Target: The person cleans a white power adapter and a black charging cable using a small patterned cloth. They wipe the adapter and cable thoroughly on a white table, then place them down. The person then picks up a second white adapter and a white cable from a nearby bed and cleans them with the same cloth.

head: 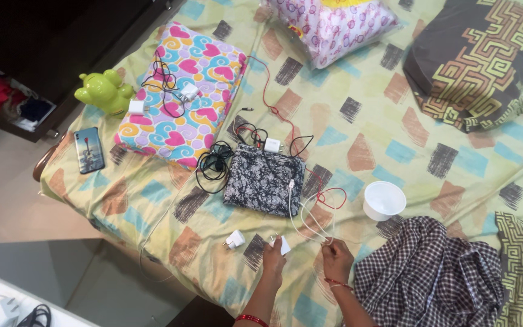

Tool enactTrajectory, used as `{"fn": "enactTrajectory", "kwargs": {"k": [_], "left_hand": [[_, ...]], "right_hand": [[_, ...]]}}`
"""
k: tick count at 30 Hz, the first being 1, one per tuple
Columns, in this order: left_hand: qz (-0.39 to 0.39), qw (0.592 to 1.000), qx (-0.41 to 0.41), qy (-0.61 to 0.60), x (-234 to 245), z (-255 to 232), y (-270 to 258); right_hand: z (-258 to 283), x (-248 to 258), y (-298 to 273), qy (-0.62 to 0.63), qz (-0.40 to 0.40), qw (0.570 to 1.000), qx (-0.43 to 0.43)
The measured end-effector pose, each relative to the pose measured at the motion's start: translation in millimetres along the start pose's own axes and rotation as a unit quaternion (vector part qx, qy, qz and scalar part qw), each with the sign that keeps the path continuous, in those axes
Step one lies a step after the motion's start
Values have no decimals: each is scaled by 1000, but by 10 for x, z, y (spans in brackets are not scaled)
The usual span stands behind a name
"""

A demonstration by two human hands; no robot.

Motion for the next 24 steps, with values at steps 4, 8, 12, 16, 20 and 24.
{"fn": "enactTrajectory", "kwargs": {"k": [4, 8, 12, 16, 20, 24], "left_hand": [[-10, 1000, -19, -6, 76, -89, 1], [-15, 1000, 1, -16, 148, -107, 11], [-22, 1000, 8, -14, 161, -91, 19], [-9, 1000, 6, -15, 133, -75, -38], [21, 999, -23, -11, 42, -35, -243], [21, 997, -30, 68, 14, 50, -461]], "right_hand": [[-121, -156, -13, 49, 15, 996, -69], [-332, -237, -109, 94, 23, 979, -179], [-380, -211, -146, 91, 14, 979, -184], [-538, -142, -182, 202, -54, 932, -295], [-706, 65, -256, 233, -143, 873, -404], [-718, 302, -340, 198, -199, 853, -439]]}}
Point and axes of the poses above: each hand's wrist, its own y-axis towards the middle knuckle, its own x-axis out of the back of the hand, z = x × y, the point moved 8 cm from there along y, towards the middle knuckle, and after that the axes turned 15 degrees about -z, right-handed, at the moved point
